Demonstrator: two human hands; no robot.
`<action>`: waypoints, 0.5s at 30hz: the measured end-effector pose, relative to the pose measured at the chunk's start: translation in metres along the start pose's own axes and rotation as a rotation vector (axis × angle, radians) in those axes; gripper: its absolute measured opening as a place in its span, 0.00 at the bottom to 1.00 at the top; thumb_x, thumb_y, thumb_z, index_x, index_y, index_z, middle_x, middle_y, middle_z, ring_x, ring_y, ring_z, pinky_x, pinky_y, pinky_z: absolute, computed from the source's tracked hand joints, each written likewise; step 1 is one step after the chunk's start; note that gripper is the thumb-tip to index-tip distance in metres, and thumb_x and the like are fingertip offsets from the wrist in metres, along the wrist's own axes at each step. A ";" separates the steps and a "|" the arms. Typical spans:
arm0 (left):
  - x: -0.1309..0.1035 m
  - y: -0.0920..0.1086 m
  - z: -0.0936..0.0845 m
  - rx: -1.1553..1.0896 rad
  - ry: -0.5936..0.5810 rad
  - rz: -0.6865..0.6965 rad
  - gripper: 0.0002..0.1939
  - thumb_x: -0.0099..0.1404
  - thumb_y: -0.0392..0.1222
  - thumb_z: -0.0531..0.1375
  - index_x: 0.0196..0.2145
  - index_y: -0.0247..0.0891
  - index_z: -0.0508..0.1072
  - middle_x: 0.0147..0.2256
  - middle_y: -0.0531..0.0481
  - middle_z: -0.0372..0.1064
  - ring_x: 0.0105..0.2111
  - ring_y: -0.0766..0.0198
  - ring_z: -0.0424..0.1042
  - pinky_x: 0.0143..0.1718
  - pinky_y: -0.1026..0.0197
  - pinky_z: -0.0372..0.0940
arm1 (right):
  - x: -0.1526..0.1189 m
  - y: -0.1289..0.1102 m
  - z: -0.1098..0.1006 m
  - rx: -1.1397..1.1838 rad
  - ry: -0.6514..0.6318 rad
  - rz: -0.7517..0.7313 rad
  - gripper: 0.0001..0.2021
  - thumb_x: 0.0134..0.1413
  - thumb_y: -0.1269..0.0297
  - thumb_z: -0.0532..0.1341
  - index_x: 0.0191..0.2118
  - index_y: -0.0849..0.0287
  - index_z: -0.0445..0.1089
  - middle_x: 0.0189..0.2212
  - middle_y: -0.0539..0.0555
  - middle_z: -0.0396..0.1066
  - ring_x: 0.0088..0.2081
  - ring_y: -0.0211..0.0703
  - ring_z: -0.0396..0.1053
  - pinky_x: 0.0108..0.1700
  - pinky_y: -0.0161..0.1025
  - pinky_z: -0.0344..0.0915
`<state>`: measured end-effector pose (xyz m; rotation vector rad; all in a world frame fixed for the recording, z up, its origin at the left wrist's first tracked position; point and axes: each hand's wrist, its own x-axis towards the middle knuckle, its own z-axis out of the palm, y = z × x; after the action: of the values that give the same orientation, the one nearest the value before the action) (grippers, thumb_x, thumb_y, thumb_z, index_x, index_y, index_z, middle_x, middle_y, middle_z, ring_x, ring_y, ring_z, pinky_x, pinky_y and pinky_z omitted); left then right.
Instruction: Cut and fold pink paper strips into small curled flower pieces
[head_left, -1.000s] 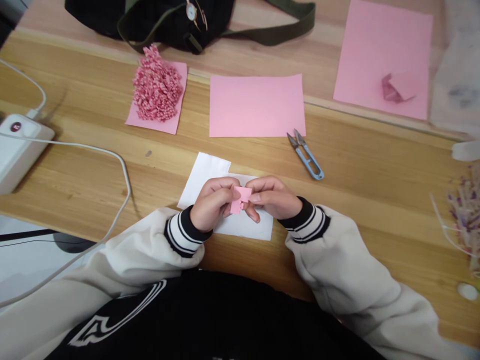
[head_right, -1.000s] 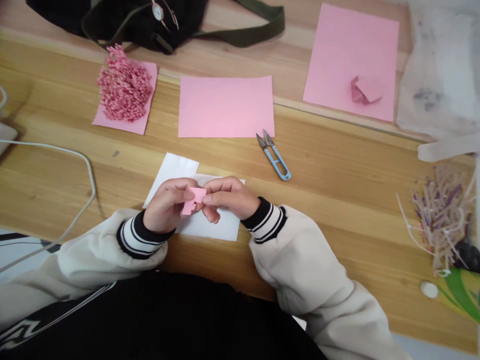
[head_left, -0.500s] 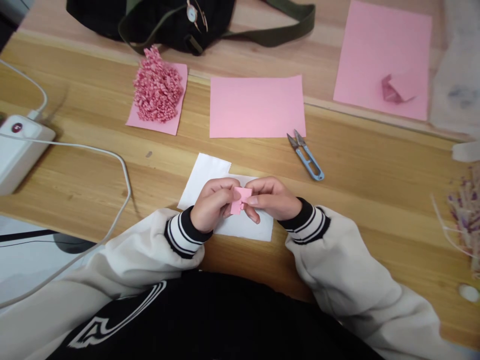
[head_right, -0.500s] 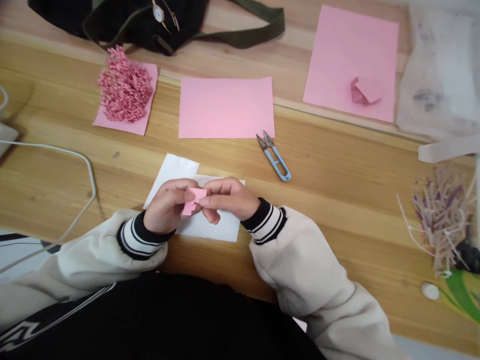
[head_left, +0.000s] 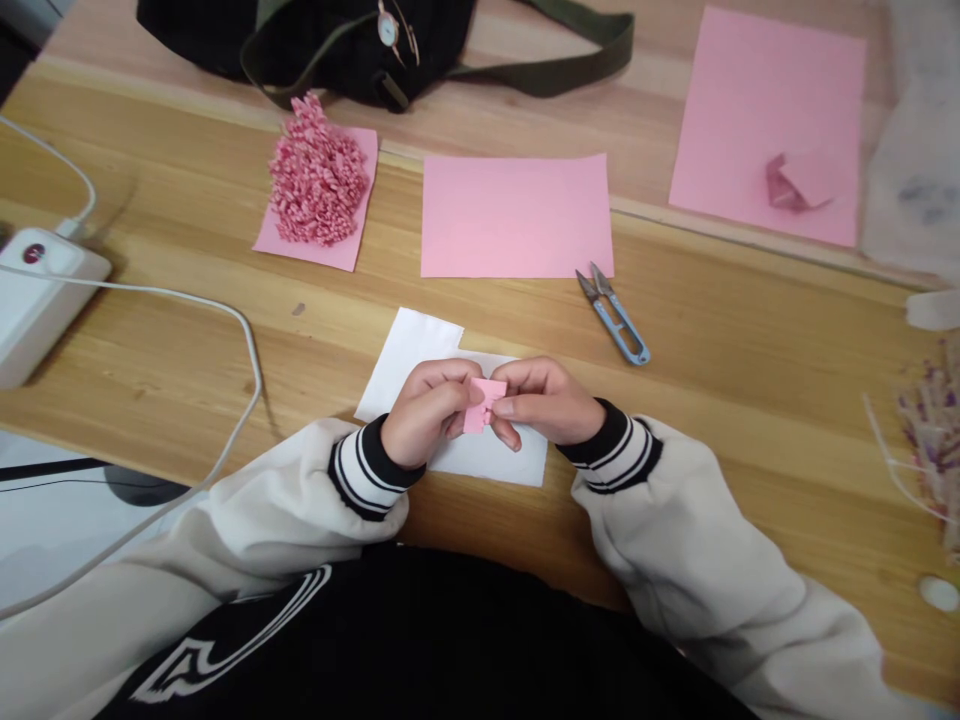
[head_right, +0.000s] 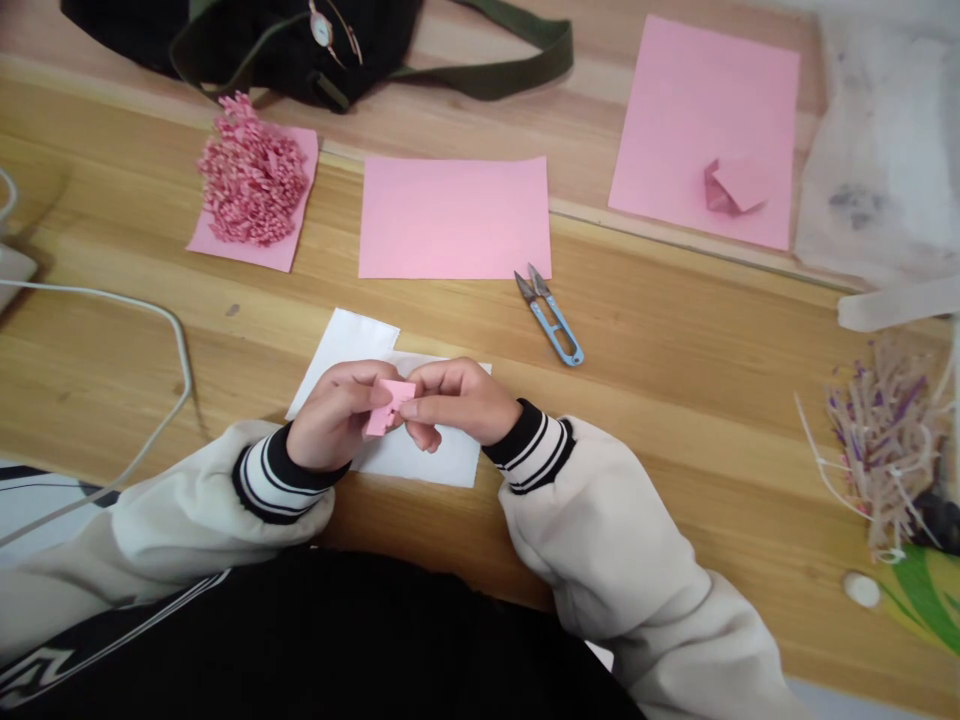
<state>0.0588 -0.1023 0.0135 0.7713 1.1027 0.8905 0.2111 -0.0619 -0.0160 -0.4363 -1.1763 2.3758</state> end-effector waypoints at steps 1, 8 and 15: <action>0.000 0.000 0.000 -0.001 -0.008 -0.002 0.10 0.47 0.40 0.56 0.13 0.37 0.59 0.10 0.52 0.58 0.12 0.69 0.58 0.16 0.65 0.43 | 0.000 0.000 0.000 -0.004 0.001 -0.002 0.11 0.52 0.62 0.64 0.27 0.65 0.68 0.16 0.47 0.67 0.17 0.30 0.62 0.22 0.30 0.60; 0.000 0.001 0.002 -0.026 -0.051 -0.001 0.10 0.48 0.40 0.55 0.15 0.37 0.59 0.13 0.47 0.66 0.16 0.62 0.68 0.18 0.64 0.48 | 0.000 -0.001 0.000 -0.024 0.005 0.007 0.13 0.51 0.59 0.64 0.26 0.65 0.68 0.16 0.47 0.66 0.17 0.30 0.61 0.22 0.30 0.60; -0.001 0.000 0.001 -0.025 -0.042 0.003 0.11 0.49 0.41 0.57 0.15 0.37 0.59 0.11 0.51 0.62 0.16 0.63 0.66 0.17 0.65 0.49 | 0.000 0.000 0.000 -0.012 -0.008 -0.009 0.11 0.52 0.62 0.63 0.27 0.66 0.67 0.16 0.47 0.66 0.18 0.30 0.62 0.23 0.29 0.60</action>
<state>0.0591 -0.1029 0.0144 0.7681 1.0516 0.8851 0.2115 -0.0620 -0.0164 -0.4242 -1.1939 2.3664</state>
